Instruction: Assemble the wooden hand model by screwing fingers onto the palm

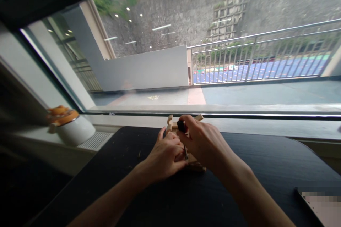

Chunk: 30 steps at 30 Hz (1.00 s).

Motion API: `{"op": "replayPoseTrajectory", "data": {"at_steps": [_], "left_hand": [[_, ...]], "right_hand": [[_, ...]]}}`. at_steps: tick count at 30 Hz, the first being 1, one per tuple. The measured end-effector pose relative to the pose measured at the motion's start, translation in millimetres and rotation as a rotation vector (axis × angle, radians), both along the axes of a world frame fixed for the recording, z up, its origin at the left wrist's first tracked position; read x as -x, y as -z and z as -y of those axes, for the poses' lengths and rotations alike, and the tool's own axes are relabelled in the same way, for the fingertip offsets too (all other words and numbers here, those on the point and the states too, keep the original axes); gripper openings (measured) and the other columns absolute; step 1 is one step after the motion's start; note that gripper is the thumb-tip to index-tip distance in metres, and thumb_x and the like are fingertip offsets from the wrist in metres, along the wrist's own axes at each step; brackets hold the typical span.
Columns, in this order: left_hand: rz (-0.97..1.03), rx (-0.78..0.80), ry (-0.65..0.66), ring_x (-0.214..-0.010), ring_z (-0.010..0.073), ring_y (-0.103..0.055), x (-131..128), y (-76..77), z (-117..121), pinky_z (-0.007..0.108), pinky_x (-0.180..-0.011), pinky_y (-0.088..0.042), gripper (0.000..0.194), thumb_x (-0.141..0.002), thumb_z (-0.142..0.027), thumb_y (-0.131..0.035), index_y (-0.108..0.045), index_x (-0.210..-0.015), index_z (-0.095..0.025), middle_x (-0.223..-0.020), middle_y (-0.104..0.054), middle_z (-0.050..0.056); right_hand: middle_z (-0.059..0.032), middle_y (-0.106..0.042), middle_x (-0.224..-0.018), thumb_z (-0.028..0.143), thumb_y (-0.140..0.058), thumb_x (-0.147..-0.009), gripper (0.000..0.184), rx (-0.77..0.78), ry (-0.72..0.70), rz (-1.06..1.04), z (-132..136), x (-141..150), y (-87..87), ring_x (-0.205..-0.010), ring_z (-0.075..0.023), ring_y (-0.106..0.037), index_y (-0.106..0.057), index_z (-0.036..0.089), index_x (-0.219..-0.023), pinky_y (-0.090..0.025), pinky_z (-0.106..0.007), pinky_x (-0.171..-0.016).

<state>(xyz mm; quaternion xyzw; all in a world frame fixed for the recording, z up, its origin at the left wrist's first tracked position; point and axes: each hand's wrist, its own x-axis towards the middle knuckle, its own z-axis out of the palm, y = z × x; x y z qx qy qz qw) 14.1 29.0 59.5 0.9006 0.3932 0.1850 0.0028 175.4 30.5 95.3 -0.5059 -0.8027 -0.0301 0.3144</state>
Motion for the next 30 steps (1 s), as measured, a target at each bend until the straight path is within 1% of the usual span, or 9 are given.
{"op": "replayPoseTrajectory", "data": {"at_steps": [4, 6, 10, 16, 19, 22, 24, 28, 30], "left_hand": [[0.000, 0.001, -0.007, -0.101, 0.0239, -0.052, 0.3, 0.2, -0.1, 0.055, -0.110, -0.011, 0.019, -0.075, -0.035, -0.066, -0.063, -0.066, -0.019, -0.092, -0.064, 0.003], [-0.006, 0.000, -0.005, -0.101, 0.0240, -0.052, 0.3, 0.4, -0.4, 0.055, -0.110, -0.011, 0.020, -0.075, -0.036, -0.066, -0.063, -0.066, -0.019, -0.090, -0.064, 0.003], [-0.015, -0.016, -0.001, -0.099, 0.0230, -0.053, 0.1, 1.2, -1.0, 0.054, -0.110, -0.011, 0.019, -0.077, -0.036, -0.065, -0.064, -0.068, -0.019, -0.089, -0.064, 0.003], [-0.003, -0.011, 0.007, -0.098, 0.0228, -0.053, 0.3, 0.8, -1.4, 0.053, -0.110, -0.010, 0.019, -0.076, -0.036, -0.065, -0.065, -0.068, -0.020, -0.087, -0.064, 0.003], [0.001, -0.011, 0.005, -0.099, 0.0233, -0.053, 0.9, 0.2, -0.9, 0.054, -0.110, -0.010, 0.018, -0.075, -0.035, -0.067, -0.064, -0.066, -0.019, -0.088, -0.065, 0.003], [-0.002, -0.006, 0.003, -0.100, 0.0241, -0.053, 0.9, 0.4, -0.6, 0.055, -0.109, -0.011, 0.021, -0.075, -0.036, -0.067, -0.063, -0.063, -0.019, -0.088, -0.065, 0.003], [-0.006, 0.000, 0.008, -0.100, 0.0248, -0.053, 0.5, 1.1, -0.9, 0.057, -0.109, -0.011, 0.021, -0.075, -0.037, -0.066, -0.064, -0.065, -0.019, -0.086, -0.066, 0.003], [0.005, -0.019, -0.001, -0.101, 0.0254, -0.053, 0.1, 3.4, -1.8, 0.056, -0.109, -0.013, 0.021, -0.078, -0.041, -0.063, -0.067, -0.075, -0.021, -0.088, -0.066, 0.005], [0.008, -0.028, 0.002, -0.101, 0.0251, -0.053, 0.4, 4.4, -2.2, 0.056, -0.109, -0.013, 0.022, -0.078, -0.042, -0.063, -0.068, -0.077, -0.021, -0.091, -0.066, 0.005]], "right_hand": [[0.0028, -0.064, -0.068, 0.033, -0.058, -0.081, 0.017, 0.028, -0.003, -0.072, -2.2, 1.1, 2.6, -0.054, -0.0135, -0.057, -0.054, 0.023, -0.093, -0.035, -0.022, -0.049], [0.0025, -0.065, -0.069, 0.030, -0.056, -0.081, 0.021, 0.041, -0.016, -0.083, -1.2, 1.1, 2.6, -0.054, -0.0136, -0.057, -0.055, 0.023, -0.101, -0.036, -0.022, -0.049], [0.0028, -0.066, -0.068, 0.027, -0.054, -0.081, 0.041, 0.045, -0.060, -0.032, 1.9, -2.0, 1.1, -0.055, -0.0152, -0.059, -0.051, 0.026, -0.122, -0.036, -0.024, -0.050], [0.0026, -0.066, -0.067, 0.027, -0.052, -0.083, 0.028, 0.065, -0.076, -0.001, 3.2, -4.1, -1.3, -0.056, -0.0148, -0.059, -0.056, 0.026, -0.111, -0.035, -0.023, -0.051], [0.0040, -0.063, -0.065, 0.031, -0.054, -0.083, 0.020, 0.068, -0.037, -0.018, 1.5, -1.5, -1.0, -0.053, -0.0137, -0.056, -0.055, 0.024, -0.101, -0.033, -0.023, -0.049], [0.0045, -0.061, -0.062, 0.035, -0.054, -0.083, 0.017, 0.070, -0.003, -0.024, 0.0, 0.9, -0.4, -0.051, -0.0133, -0.054, -0.054, 0.023, -0.095, -0.032, -0.023, -0.048], [0.0049, -0.062, -0.062, 0.035, -0.055, -0.083, 0.020, 0.082, -0.020, -0.034, 0.3, 1.4, -0.4, -0.052, -0.0132, -0.054, -0.054, 0.023, -0.099, -0.033, -0.023, -0.048], [0.0052, -0.064, -0.065, 0.030, -0.056, -0.081, 0.035, 0.093, -0.081, -0.041, 3.8, -0.2, -1.5, -0.055, -0.0136, -0.057, -0.051, 0.027, -0.116, -0.035, -0.023, -0.051], [0.0051, -0.064, -0.065, 0.028, -0.053, -0.083, 0.032, 0.093, -0.092, -0.043, 5.1, -1.2, -2.5, -0.055, -0.0138, -0.057, -0.052, 0.028, -0.115, -0.035, -0.023, -0.051]]}}
